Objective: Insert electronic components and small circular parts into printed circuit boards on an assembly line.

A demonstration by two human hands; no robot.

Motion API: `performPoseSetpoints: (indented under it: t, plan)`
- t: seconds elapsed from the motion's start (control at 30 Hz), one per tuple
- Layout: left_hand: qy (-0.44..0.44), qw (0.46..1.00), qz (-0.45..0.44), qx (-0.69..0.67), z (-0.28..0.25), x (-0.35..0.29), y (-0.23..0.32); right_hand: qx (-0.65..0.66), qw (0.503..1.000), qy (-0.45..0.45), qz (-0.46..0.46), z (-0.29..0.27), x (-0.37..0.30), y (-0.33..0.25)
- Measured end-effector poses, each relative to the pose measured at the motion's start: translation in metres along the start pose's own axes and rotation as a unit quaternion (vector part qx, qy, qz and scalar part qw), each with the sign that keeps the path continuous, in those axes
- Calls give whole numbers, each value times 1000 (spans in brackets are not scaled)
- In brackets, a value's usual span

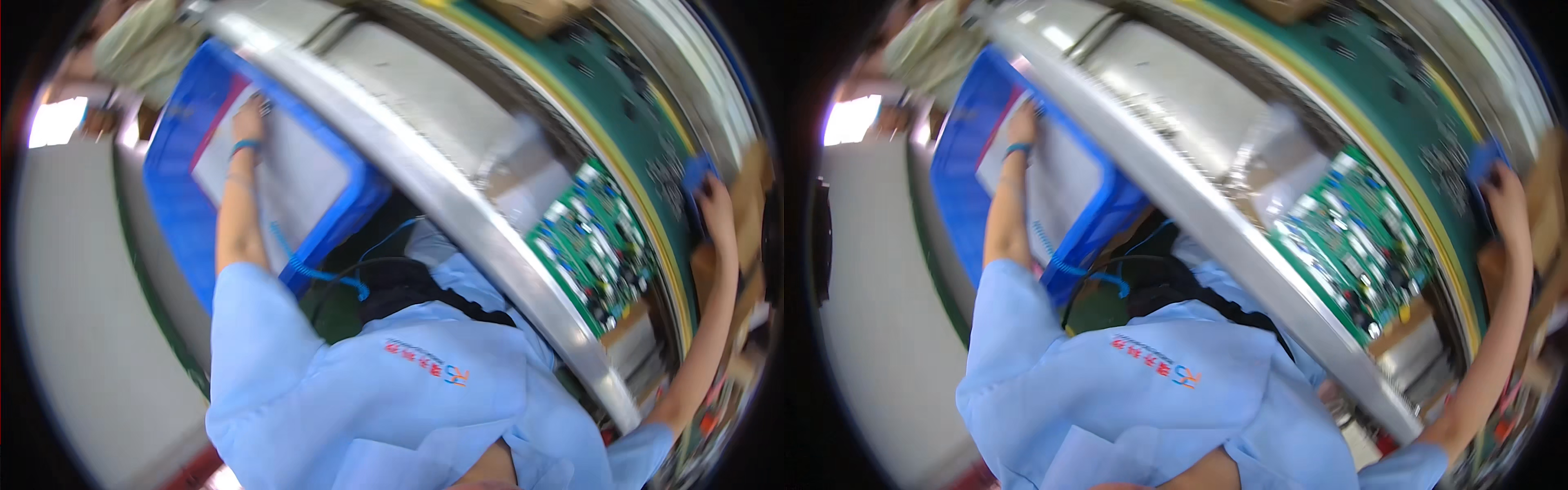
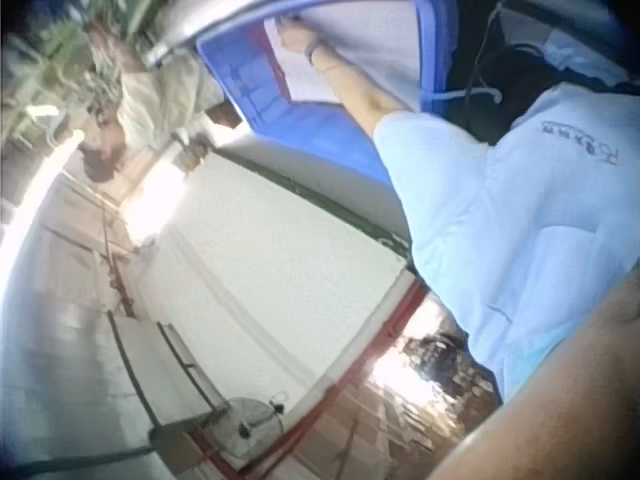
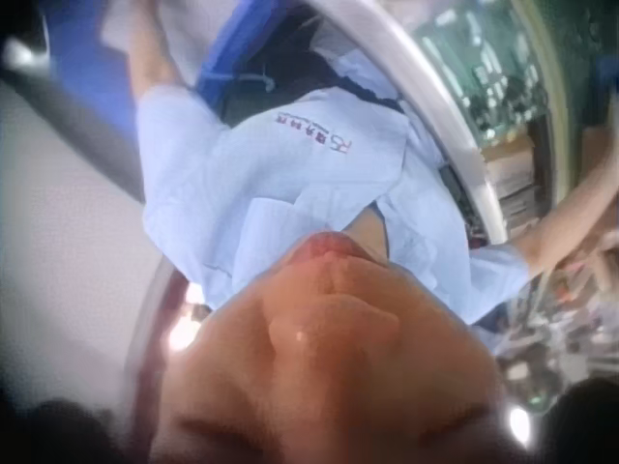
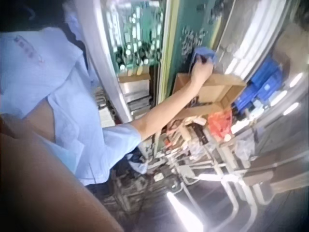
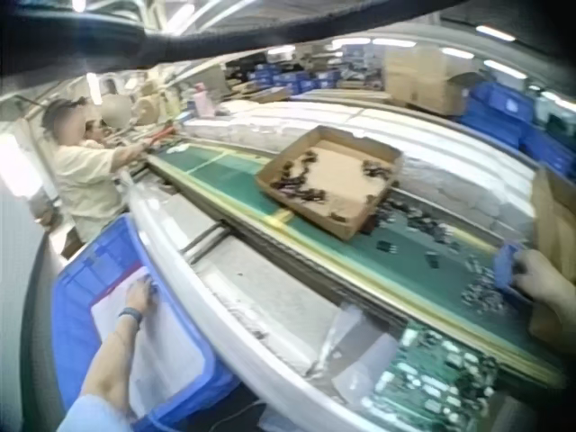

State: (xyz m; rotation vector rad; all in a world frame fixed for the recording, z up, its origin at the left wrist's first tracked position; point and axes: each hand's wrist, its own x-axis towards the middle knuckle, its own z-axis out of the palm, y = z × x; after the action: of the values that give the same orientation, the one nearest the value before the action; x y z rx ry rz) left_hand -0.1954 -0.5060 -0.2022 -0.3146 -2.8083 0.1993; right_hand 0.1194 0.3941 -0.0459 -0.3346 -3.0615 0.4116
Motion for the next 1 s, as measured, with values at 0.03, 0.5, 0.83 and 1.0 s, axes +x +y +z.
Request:
performPoseSetpoints:
  t: [0.03, 0.5, 0.83, 1.0]
  plan:
    - [-82, 991, 39, 94, 7, 14, 11, 22, 1000, -11, -12, -7, -9, -22]
    - [-60, 958, 232, 159, -9, 42, -48, 47, 994, 35, 91, -39, -26, -104]
    - [93, 978, -159, -97, -118, 57, -37, -65, 967, 246, -29, -42, -40, -150]
    - [104, 872, -17, -477, -186, 99, 35, -175, 964, 162, -116, -18, -28, -168]
